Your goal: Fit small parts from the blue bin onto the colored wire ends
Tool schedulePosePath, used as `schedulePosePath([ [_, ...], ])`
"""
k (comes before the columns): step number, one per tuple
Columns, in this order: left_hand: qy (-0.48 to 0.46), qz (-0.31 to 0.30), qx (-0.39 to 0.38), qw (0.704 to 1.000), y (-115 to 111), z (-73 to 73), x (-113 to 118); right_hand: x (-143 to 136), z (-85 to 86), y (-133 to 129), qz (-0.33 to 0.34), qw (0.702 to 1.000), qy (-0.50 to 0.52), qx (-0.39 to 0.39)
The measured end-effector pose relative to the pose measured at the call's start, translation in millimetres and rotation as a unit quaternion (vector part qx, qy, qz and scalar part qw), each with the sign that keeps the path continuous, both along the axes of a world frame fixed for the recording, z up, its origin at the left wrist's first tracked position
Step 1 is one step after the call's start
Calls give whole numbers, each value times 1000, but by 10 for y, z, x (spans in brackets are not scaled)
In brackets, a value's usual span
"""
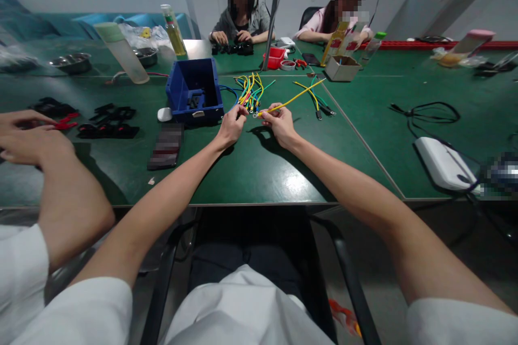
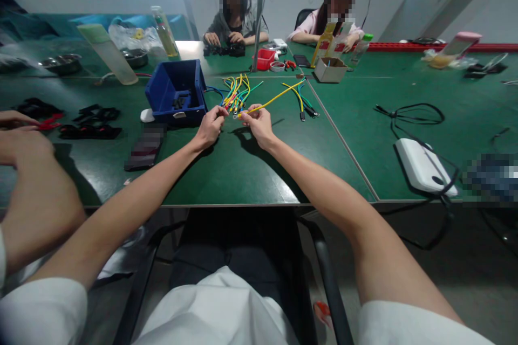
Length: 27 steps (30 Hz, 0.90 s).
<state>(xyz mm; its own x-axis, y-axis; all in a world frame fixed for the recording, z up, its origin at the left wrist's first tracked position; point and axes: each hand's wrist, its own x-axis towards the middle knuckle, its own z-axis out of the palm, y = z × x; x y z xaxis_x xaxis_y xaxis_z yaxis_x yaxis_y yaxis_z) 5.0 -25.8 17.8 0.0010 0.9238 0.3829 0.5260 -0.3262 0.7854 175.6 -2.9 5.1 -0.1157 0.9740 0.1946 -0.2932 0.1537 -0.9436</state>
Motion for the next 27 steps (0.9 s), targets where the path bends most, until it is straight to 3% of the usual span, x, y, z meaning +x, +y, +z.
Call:
schedulePosePath([
  [5, 53, -30, 16, 998, 74, -88, -90, 50, 29, 20, -6, 999, 35, -28],
  [11, -51, -90, -9, 995, 103, -168, -65, 47, 24, 16, -1, 999, 21, -31],
  [18, -67, -80, -3, 995, 71, -136, -41, 49, -6, 22, 5, 1000, 20, -15],
  [27, 21, -50, 34, 998, 38, -95, -60, 49, 15, 4, 3, 1000, 4, -10],
])
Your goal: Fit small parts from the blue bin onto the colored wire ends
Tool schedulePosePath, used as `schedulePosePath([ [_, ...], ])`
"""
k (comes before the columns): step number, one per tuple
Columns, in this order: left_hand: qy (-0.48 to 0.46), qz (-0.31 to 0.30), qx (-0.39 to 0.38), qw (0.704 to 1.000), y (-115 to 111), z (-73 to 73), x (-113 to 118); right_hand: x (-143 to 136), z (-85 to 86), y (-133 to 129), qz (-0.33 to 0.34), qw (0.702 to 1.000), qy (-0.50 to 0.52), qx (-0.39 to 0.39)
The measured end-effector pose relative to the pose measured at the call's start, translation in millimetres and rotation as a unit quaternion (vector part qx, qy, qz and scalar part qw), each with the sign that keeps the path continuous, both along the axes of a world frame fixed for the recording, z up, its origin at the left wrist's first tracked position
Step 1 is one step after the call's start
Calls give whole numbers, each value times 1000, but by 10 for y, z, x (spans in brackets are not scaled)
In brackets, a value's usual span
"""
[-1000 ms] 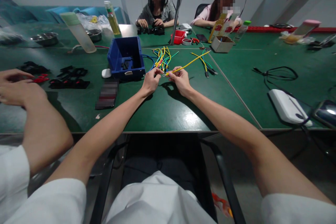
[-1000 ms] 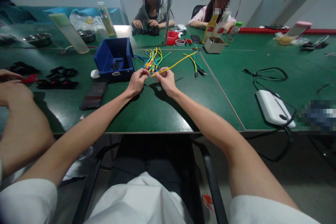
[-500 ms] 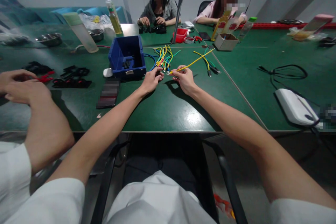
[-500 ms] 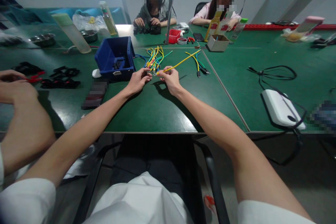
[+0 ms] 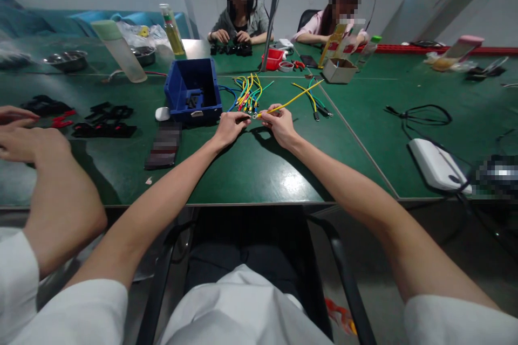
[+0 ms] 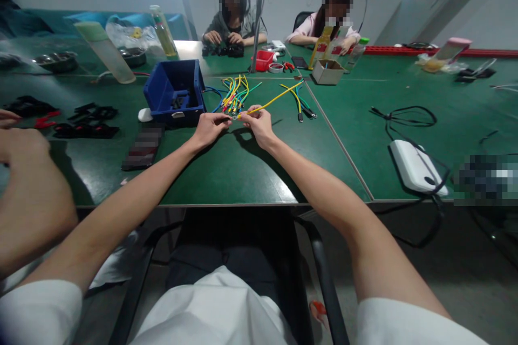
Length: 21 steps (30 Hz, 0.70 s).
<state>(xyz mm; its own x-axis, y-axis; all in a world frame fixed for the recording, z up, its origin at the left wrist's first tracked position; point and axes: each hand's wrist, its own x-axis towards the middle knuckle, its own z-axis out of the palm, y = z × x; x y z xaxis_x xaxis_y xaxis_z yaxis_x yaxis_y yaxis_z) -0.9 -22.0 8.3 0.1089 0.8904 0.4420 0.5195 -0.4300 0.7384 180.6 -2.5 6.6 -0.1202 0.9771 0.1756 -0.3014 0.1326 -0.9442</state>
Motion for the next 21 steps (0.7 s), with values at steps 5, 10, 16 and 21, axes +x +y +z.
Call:
schedulePosePath([
  [5, 21, -8, -5, 1000, -4, -3, 5, 6, 19, -33, -9, 1000, -2, 8],
  [10, 27, 1, 18, 999, 45, -65, -4, -5, 49, -53, -18, 999, 19, 19],
  [16, 49, 1, 34, 998, 21, -53, 12, 1, 46, -21, -29, 999, 22, 7],
  [21, 64, 9, 33, 997, -53, 48, 36, 12, 48, -16, -27, 999, 23, 9],
])
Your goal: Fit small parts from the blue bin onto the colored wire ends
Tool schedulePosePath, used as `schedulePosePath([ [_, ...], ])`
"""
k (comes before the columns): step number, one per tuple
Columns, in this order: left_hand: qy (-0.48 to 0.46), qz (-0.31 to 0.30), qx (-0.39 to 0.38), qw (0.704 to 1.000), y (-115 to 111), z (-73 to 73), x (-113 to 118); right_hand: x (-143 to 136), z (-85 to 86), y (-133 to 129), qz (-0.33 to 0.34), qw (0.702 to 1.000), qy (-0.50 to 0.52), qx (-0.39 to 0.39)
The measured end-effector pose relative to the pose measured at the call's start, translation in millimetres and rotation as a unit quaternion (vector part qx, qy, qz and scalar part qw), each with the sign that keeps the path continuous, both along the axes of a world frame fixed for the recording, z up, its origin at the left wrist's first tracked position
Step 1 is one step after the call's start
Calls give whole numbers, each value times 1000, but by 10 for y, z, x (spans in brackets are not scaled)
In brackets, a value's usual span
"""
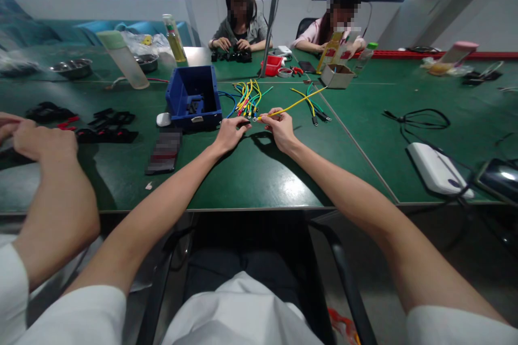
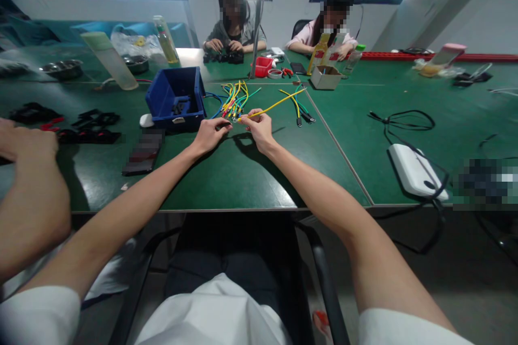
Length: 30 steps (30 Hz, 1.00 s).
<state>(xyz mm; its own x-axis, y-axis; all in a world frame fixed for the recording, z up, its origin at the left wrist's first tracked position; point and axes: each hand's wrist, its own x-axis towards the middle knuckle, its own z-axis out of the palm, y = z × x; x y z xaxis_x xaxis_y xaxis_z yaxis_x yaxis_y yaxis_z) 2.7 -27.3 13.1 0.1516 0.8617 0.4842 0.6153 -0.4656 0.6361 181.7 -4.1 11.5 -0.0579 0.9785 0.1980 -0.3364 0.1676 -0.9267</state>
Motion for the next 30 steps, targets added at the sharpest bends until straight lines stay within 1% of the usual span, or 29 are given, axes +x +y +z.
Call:
schedulePosePath([
  [3, 9, 5, 0, 1000, 0, 11, 1, -4, 14, -9, -6, 1000, -10, -6],
  [6, 18, -6, -12, 1000, 26, -22, -7, -7, 28, -15, -9, 1000, -19, -10],
  [10, -18, -8, -47, 999, 50, -80, -16, 8, 18, 5, -5, 1000, -17, -13],
  [13, -32, -10, -49, 998, 44, -91, -12, 23, -9, 38, -5, 1000, -8, -16],
  [17, -21, -20, -33, 999, 18, -50, 0, 22, -28, 49, -1, 1000, 0, -16],
  [20, -25, -37, -39, 998, -3, -5, 5, 11, -17, 29, 4, 1000, 8, -22],
  [25, 49, 8, -30, 998, -25, 34, 7, 10, 11, 12, 7, 998, 30, -46],
  [30, 63, -14, -29, 997, -28, 37, 10, 10, 30, 4, 4, 998, 34, -59],
])
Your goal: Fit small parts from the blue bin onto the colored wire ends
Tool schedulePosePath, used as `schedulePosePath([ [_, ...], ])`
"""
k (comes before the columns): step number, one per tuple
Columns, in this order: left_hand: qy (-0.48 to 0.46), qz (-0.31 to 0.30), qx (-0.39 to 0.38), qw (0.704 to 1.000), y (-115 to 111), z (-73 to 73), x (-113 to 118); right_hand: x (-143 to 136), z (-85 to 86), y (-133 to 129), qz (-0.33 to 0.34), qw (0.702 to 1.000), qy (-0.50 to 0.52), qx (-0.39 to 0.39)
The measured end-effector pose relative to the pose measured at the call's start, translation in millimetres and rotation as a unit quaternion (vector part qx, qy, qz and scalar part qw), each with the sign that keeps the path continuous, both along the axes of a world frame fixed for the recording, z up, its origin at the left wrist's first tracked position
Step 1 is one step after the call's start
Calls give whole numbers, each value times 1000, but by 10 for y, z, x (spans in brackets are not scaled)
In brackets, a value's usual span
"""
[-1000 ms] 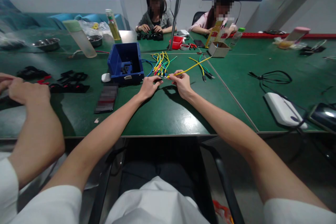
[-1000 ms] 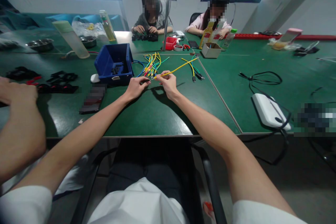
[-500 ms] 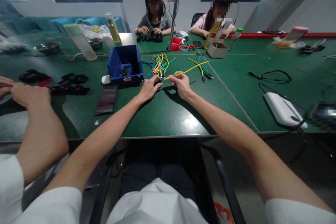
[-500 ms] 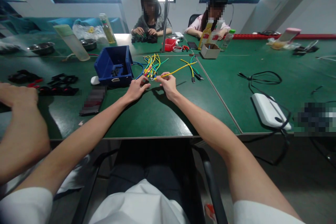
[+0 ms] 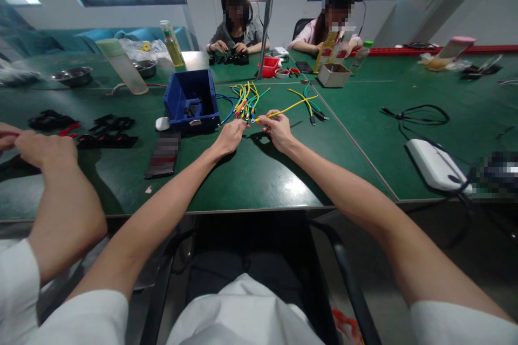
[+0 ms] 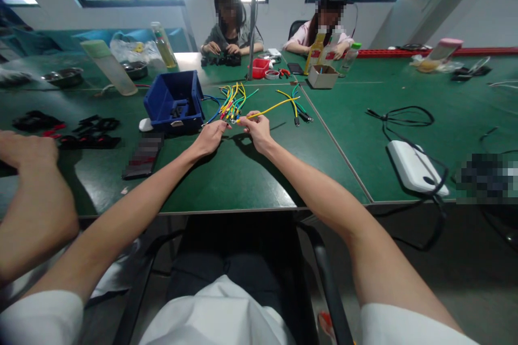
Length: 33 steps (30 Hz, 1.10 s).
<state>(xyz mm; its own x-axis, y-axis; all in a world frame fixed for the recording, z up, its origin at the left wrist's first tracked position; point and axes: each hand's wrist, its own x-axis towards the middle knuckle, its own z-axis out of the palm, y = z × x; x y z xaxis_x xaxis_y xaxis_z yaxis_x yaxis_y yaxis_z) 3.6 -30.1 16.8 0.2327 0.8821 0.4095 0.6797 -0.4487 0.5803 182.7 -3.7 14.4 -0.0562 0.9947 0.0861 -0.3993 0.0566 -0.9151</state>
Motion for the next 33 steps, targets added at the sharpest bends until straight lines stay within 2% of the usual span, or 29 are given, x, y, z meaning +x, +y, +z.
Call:
schedulePosePath([
  [4, -11, 9, -11, 1000, 27, -16, -15, -8, 11, -12, 9, 1000, 0, -4],
  [9, -53, 18, 13, 998, 35, -46, -12, -7, 6, 0, 10, 1000, 8, -13],
  [21, -103, 23, -4, 994, -1, -19, 20, -19, -4, -48, 36, 999, -25, -5],
  [33, -119, 22, -17, 993, -7, -48, 18, -24, -16, -46, 46, 999, -16, 10],
])
